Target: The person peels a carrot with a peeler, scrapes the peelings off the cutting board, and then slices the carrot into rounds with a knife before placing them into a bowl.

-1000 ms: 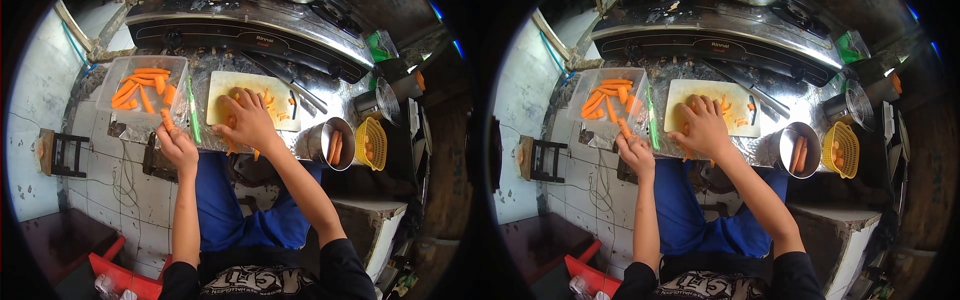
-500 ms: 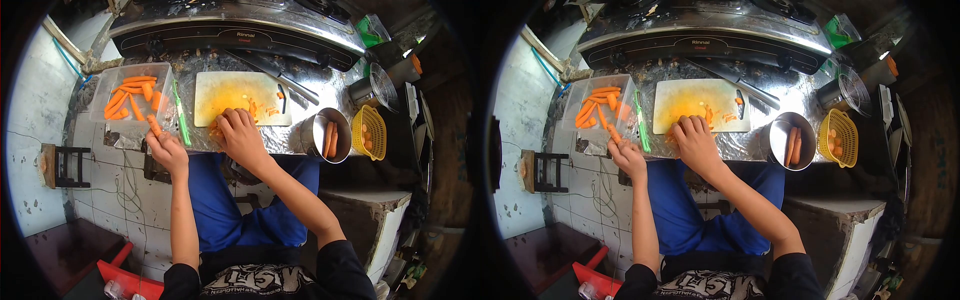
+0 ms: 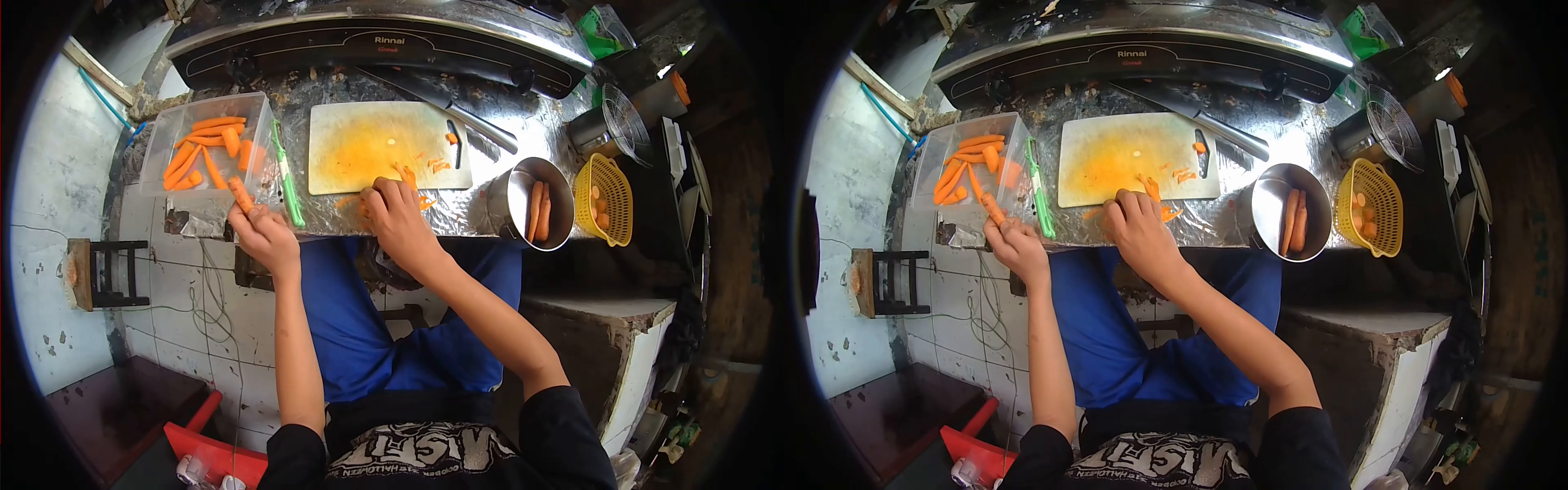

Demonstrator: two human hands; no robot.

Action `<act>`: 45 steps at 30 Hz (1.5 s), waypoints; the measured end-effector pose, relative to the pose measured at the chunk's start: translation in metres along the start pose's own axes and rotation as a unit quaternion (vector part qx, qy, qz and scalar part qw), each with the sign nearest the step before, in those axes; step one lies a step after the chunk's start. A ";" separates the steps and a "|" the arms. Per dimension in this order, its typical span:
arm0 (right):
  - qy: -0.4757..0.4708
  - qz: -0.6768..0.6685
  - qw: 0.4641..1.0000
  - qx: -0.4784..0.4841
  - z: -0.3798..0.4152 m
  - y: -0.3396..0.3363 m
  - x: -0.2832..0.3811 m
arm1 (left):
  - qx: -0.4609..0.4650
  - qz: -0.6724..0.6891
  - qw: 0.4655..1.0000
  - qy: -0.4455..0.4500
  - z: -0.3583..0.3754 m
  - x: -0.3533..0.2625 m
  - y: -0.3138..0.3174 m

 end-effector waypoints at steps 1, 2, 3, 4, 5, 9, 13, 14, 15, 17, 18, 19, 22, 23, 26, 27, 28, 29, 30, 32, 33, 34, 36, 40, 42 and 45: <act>0.002 0.000 1.000 0.001 0.003 0.000 -0.002 | -0.006 -0.003 1.000 0.002 0.000 0.000 0.000; 0.000 0.005 1.000 0.001 0.006 0.001 -0.004 | -0.013 -0.005 1.000 0.005 0.000 0.000 -0.001; -0.002 0.009 1.000 0.002 0.008 0.000 -0.005 | -0.011 -0.005 1.000 0.004 0.000 0.001 -0.001; 0.000 0.009 1.000 0.002 0.010 -0.001 -0.006 | -0.009 -0.009 1.000 0.002 0.000 0.002 -0.002; -0.001 -0.004 1.000 0.000 0.012 -0.003 -0.007 | -0.008 -0.014 1.000 0.001 0.000 0.003 -0.002; 0.006 -0.090 0.996 -0.022 0.011 -0.013 -0.015 | -0.008 -0.012 1.000 -0.011 0.000 -0.002 -0.001; 0.146 -0.227 0.961 -0.057 0.011 -0.021 -0.039 | -0.008 -0.002 1.000 -0.021 0.000 0.001 -0.001; 0.169 -0.253 0.949 -0.076 0.012 -0.023 -0.048 | -0.011 -0.001 1.000 -0.019 0.000 0.001 -0.002; 0.204 -0.267 0.938 -0.084 0.012 -0.026 -0.058 | -0.012 0.002 1.000 -0.013 -0.001 0.002 -0.002; 0.282 -0.346 0.890 -0.094 0.013 -0.027 -0.079 | -0.012 -0.004 1.000 -0.009 0.000 0.004 -0.002; 0.323 -0.409 0.848 -0.095 0.013 -0.028 -0.086 | -0.011 -0.005 1.000 -0.003 0.000 0.004 -0.002; 0.348 -0.495 0.790 -0.102 0.012 -0.030 -0.091 | -0.009 -0.003 1.000 -0.009 -0.001 0.005 -0.002; 0.405 -0.658 0.610 -0.175 0.011 -0.035 -0.102 | -0.006 -0.006 1.000 -0.009 -0.001 0.004 -0.002; 0.402 -0.680 0.587 -0.180 0.009 -0.040 -0.103 | -0.005 -0.006 1.000 -0.009 -0.001 0.004 -0.002; 0.437 -0.689 0.544 -0.197 0.009 -0.061 -0.097 | -0.003 -0.010 1.000 -0.001 -0.001 0.004 -0.002; 0.426 -0.696 0.544 -0.197 0.011 -0.065 -0.097 | -0.005 -0.004 1.000 -0.005 -0.001 0.003 -0.001; 0.427 -0.696 0.544 -0.196 0.015 -0.069 -0.098 | -0.008 0.002 1.000 -0.009 -0.001 0.002 -0.001; 0.414 -0.721 0.529 -0.170 0.018 -0.072 -0.093 | -0.007 0.000 1.000 -0.011 -0.001 0.002 -0.002; 0.400 -0.745 0.513 -0.145 0.021 -0.075 -0.085 | -0.005 0.003 1.000 -0.015 -0.002 0.002 -0.002; 0.413 -0.743 0.509 -0.137 0.039 -0.083 -0.069 | -0.002 0.005 1.000 -0.023 -0.001 0.004 -0.003; 0.404 -0.770 0.486 -0.082 0.050 -0.082 -0.059 | -0.002 0.002 1.000 -0.024 0.000 0.005 -0.003; 0.392 -0.795 0.462 -0.026 0.060 -0.081 -0.047 | -0.003 -0.001 1.000 -0.025 -0.001 0.005 -0.003; 0.470 -0.786 0.399 -0.042 0.088 -0.070 -0.031 | -0.007 0.006 1.000 -0.026 -0.001 0.003 -0.001; 0.521 -0.797 0.304 -0.024 0.155 0.001 -0.048 | -0.003 0.009 1.000 -0.009 -0.001 0.002 -0.001; 0.562 -0.761 0.320 -0.055 0.180 0.049 -0.076 | 0.004 0.009 1.000 -0.016 -0.001 0.004 -0.001; 0.593 -0.670 0.438 -0.088 0.215 0.132 -0.151 | 0.009 0.020 0.999 -0.027 -0.001 0.006 -0.001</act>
Point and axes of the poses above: each hand's wrist, its own z-axis away from the middle knuckle, its own y-axis out of the palm, x = y × z, the point moved 6 cm from there along -z, towards the middle knuckle, and after that the axes turned 1 degree about -z, right-handed, at the moved point
